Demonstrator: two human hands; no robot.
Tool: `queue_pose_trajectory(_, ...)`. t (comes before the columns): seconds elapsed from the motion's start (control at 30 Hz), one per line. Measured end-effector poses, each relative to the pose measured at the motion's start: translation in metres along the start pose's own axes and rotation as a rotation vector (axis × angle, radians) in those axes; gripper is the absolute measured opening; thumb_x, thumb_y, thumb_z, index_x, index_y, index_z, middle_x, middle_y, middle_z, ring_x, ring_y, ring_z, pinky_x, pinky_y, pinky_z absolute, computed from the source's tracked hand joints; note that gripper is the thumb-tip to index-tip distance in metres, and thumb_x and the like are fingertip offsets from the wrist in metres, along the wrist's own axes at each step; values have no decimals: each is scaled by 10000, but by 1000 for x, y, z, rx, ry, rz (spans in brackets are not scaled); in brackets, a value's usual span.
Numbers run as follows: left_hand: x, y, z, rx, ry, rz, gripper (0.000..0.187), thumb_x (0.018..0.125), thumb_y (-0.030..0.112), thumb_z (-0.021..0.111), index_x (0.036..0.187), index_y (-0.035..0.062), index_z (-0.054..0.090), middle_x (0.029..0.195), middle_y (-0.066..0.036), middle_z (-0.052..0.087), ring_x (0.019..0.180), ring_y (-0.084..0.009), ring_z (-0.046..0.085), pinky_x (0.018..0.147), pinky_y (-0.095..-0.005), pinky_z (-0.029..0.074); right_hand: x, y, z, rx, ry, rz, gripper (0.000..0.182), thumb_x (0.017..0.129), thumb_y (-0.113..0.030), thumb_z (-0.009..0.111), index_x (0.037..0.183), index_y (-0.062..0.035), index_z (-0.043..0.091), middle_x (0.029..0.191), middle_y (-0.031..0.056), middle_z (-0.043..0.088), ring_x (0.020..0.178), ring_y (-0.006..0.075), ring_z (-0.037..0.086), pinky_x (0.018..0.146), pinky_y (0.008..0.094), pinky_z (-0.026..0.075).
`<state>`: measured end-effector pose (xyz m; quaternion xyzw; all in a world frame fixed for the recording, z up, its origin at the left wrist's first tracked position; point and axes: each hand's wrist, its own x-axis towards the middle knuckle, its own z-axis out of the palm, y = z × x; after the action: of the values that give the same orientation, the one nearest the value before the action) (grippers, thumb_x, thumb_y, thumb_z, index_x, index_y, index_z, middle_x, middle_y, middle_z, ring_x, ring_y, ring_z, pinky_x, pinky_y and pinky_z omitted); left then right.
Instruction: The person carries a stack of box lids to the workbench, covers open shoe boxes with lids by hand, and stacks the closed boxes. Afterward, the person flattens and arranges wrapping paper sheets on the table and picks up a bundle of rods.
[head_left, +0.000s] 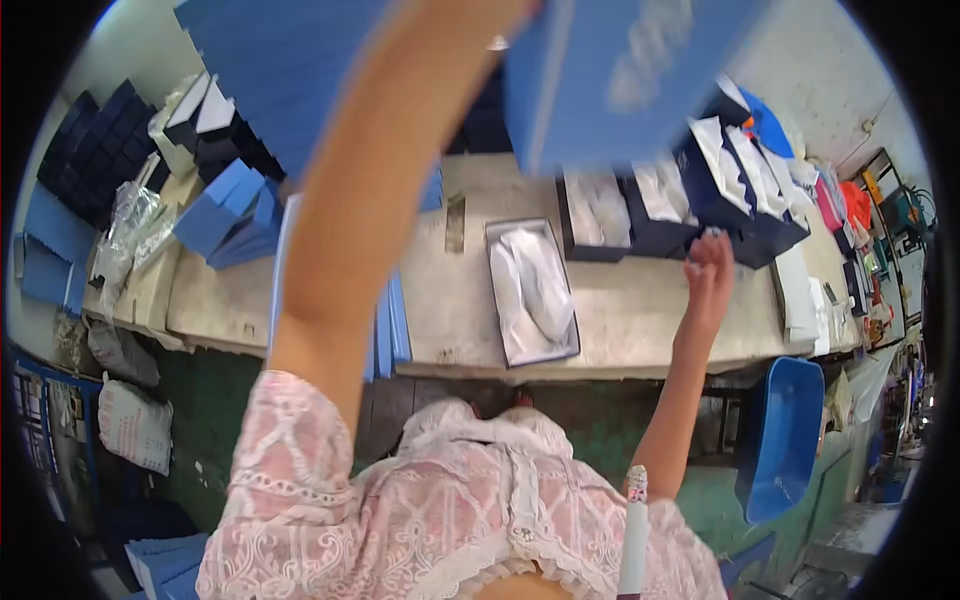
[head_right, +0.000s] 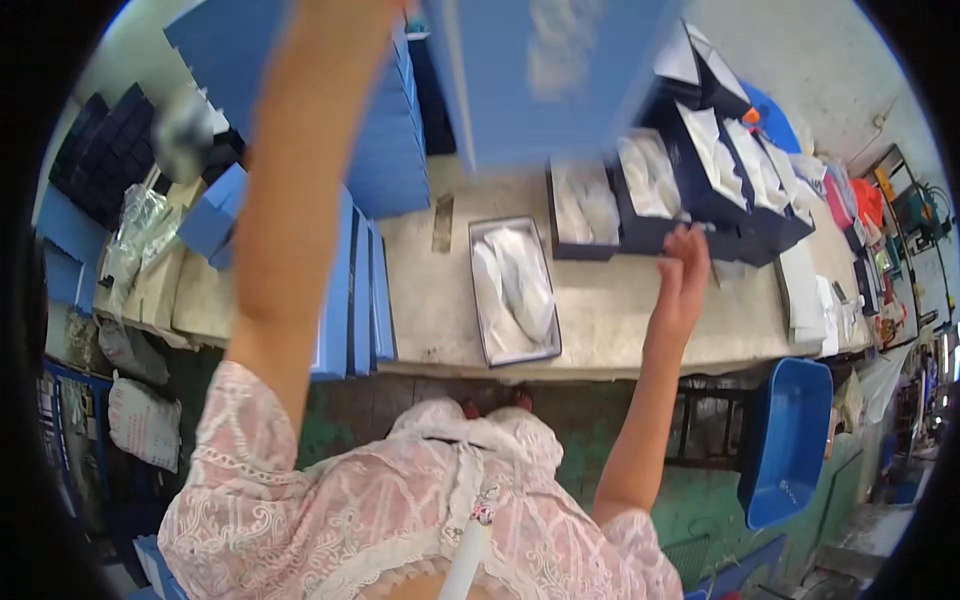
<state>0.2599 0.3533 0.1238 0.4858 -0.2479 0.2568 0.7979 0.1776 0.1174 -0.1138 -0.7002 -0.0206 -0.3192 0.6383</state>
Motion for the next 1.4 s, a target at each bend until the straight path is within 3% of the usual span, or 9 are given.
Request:
queue_pose_trajectory(0.1,-70,-100,-21,14,110,-637,456,922,399,359,898,-3,573,850,-109,566,772,-184,516,710,-404,419,19,33,7,177,-92,224,492,920,-311,415,1298,-9,326,1213,105,455,1086,170,447,913,273,355)
queue_pose_trajectory(0.3,-231,-225,-129,-90,280,-1155,334,923,280,425,1070,1,533,962,-71,569,890,-145,533,752,-276,435,-42,128,3,-67,-296,785,440,906,-372,436,1093,21,505,1019,95,540,904,145,504,791,279,415)
queue_pose_trajectory(0.33,-248,-228,-143,153,260,-1084,303,918,242,425,1090,16,530,997,-71,566,922,-147,531,772,-274,430,-57,136,5,-74,-273,949,423,907,-370,435,1047,18,530,1000,96,544,881,142,504,770,280,416)
queue_pose_trajectory(0.43,-284,-258,-211,662,414,-695,286,898,155,435,1159,73,515,1114,-65,542,1025,-163,508,854,-270,393,-88,182,-4,-147,-410,777,385,908,-335,440,1024,20,533,977,107,527,877,155,492,755,282,412)
queue_pose_trajectory(0.63,-246,-296,-256,434,457,-890,445,916,385,365,1231,87,464,1271,-69,439,1197,-200,362,970,-384,298,-67,206,68,-333,-367,398,410,872,-294,514,1096,50,508,929,104,515,849,157,483,738,273,405)
queue_pose_trajectory(0.73,-230,-343,-261,381,320,-937,623,885,567,252,1267,105,423,1325,-67,379,1252,-207,283,1002,-428,236,-41,232,88,-150,-409,783,437,863,-320,527,1072,64,517,885,86,543,814,142,496,727,257,406)
queue_pose_trajectory(0.83,-213,-360,-256,357,44,-1022,748,843,659,193,1328,104,319,1352,-81,337,1279,-223,243,1032,-435,177,-33,238,101,-154,-372,793,439,866,-330,518,1053,67,523,887,94,551,819,149,502,748,262,407)
queue_pose_trajectory(1.07,-239,-355,-245,604,-141,-948,749,856,592,339,1338,26,242,1363,-186,274,1278,-269,249,1048,-336,185,-74,246,72,-233,-440,662,474,892,-311,463,1180,62,410,1083,173,468,999,232,454,901,337,345)
queue_pose_trajectory(1.4,-246,-348,-242,448,-165,-956,456,899,413,429,1201,72,402,1107,-65,485,1063,-170,426,919,-278,322,-6,267,113,-12,-491,618,551,915,-222,422,1344,38,194,1368,212,276,1257,256,300,1029,333,231)
